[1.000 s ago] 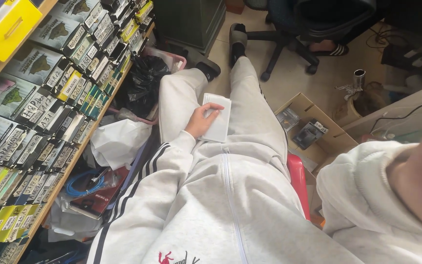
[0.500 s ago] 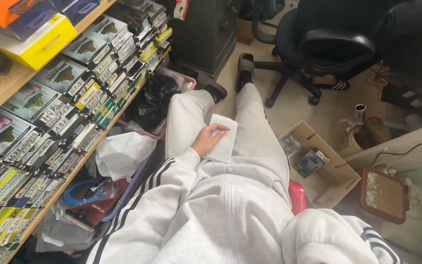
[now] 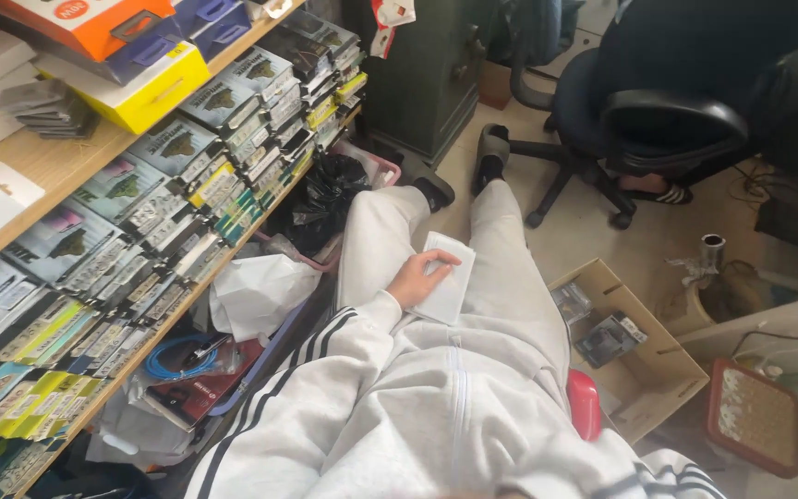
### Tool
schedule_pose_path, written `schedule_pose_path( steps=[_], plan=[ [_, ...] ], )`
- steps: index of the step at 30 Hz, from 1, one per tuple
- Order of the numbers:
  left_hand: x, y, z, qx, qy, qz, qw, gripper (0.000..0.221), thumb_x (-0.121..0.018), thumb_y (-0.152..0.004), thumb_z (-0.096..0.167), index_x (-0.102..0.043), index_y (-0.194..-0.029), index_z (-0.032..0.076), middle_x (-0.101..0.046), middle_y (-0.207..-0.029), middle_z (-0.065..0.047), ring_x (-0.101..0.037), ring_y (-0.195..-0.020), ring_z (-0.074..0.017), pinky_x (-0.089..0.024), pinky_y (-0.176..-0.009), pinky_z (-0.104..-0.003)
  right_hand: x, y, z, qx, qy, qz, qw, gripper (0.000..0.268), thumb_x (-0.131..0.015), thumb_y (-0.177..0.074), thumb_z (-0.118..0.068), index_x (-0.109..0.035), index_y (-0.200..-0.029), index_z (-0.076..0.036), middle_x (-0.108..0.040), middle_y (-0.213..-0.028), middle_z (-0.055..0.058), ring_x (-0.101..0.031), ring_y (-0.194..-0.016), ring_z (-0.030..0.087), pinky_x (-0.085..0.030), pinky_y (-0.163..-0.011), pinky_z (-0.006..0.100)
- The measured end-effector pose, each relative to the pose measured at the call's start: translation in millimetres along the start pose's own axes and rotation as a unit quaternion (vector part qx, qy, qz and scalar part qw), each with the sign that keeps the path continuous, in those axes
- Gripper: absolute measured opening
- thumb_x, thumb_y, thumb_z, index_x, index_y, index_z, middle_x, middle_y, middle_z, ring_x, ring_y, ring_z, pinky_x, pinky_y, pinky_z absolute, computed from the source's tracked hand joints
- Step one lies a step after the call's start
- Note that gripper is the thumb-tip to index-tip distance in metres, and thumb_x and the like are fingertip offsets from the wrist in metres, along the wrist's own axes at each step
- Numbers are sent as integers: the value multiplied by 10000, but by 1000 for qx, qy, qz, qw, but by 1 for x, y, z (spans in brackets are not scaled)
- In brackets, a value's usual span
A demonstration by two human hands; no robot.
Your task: Packaging mobile phone screen protectors into protective sleeves and retail boxes.
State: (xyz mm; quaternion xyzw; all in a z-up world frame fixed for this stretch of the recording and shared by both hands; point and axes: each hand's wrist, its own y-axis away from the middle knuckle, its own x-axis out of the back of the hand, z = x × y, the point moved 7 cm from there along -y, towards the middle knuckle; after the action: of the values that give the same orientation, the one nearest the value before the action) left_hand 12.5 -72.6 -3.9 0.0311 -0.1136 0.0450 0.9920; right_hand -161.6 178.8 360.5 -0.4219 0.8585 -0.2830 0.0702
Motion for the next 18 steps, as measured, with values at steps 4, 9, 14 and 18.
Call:
schedule_pose_path(
  steps=[4,9,14,18],
  plan=[
    [-21,-14,-37,-139,105,77,982,307,-553,-1044,198,-664,-1324,140,-662,-1343,-61,-456,-1402,-234,-205,-1247,-444,37,-38,116,-45,-37,13,998,702,-14,-1055,-411,-391,-1507,-28,-399,-1560,141,-273,-1502,288,-131,-1254,477],
    [4,-10,-13,-79,19,69,994,243,-634,-1004,210,-710,-1235,224,-711,-1233,4,-559,-1307,-171,-350,-1183,-395,141,-47,281,-113,127,129,977,519,-233,-1120,-346,-582,-1344,-33,-596,-1325,161,-524,-1304,322,-378,-1113,465],
    [14,2,12,-101,17,76,992,229,-678,-1008,240,-680,-1235,216,-698,-1235,27,-552,-1317,-152,-341,-1188,-388,209,10,420,-335,117,181,917,474,-544,-1069,-463,-533,-1348,-79,-616,-1079,153,-656,-990,280,-557,-907,440],
    [10,3,16,-91,-2,64,994,281,-731,-978,282,-663,-1246,234,-684,-1256,31,-531,-1341,-170,-325,-1201,-409,207,5,423,-310,106,142,934,444,-627,-1038,-430,-580,-1311,-82,-663,-910,89,-662,-848,189,-572,-812,357]
  ],
)
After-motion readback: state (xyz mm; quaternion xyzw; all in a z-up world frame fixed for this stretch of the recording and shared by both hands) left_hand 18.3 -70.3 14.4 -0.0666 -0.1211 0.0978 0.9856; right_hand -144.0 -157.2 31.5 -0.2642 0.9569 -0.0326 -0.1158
